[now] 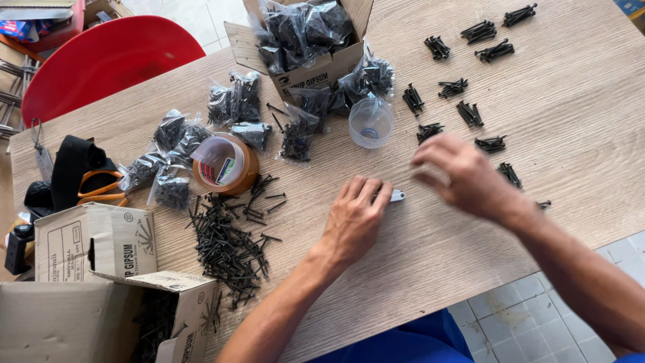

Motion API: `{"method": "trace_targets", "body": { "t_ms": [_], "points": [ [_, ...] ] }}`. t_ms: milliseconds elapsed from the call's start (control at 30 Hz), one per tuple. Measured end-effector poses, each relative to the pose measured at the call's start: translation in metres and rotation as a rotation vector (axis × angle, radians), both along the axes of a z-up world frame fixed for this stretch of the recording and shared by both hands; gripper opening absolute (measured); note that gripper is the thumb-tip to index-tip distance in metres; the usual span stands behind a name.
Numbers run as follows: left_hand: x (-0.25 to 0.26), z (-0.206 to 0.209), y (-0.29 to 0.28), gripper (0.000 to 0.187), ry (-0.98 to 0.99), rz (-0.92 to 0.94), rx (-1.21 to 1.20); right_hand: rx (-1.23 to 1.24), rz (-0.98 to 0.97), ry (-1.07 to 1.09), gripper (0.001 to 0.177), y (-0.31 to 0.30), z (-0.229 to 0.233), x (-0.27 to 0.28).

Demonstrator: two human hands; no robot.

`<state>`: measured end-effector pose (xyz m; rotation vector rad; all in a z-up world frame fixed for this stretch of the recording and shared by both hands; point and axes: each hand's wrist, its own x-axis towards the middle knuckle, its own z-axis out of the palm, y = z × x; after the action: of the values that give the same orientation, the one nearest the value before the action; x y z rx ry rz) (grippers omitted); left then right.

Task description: The person sorts black screws on a wooden table, picking them up from a large pile and arranging them into small, neat rows. The person uses both hands to handle the screws, moving them from a central pile to organized lines on the right side of the table.

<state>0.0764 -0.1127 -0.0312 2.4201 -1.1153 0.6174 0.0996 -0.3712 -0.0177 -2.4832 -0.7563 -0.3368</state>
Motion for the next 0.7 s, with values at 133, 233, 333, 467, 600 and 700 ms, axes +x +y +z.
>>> {"method": "trace_targets", "body": {
  "t_ms": [133,233,333,467,600,700],
  "points": [
    [-0.014,0.022,0.030,0.028,-0.013,0.057,0.055,-0.116,0.093,-0.050,0.027,0.055,-0.006,-0.031],
    [-0.020,0.033,0.060,0.031,-0.011,0.113,0.102,-0.153,0.081,-0.069,0.023,0.085,-0.005,-0.028],
    [-0.022,0.039,0.096,0.035,-0.018,0.216,0.071,-0.130,0.101,-0.110,0.020,0.108,0.000,-0.020],
    [-0.020,0.049,0.152,0.024,-0.055,0.462,0.002,-0.224,0.036,-0.355,0.013,0.141,-0.005,0.001],
    [-0.024,0.056,0.188,0.018,-0.001,0.631,-0.220,-0.182,-0.008,-0.450,0.012,0.185,0.001,0.000],
    [-0.026,0.059,0.192,0.019,0.053,0.669,-0.295,-0.095,0.221,-0.269,0.017,0.220,-0.011,0.001]
  ]
}}
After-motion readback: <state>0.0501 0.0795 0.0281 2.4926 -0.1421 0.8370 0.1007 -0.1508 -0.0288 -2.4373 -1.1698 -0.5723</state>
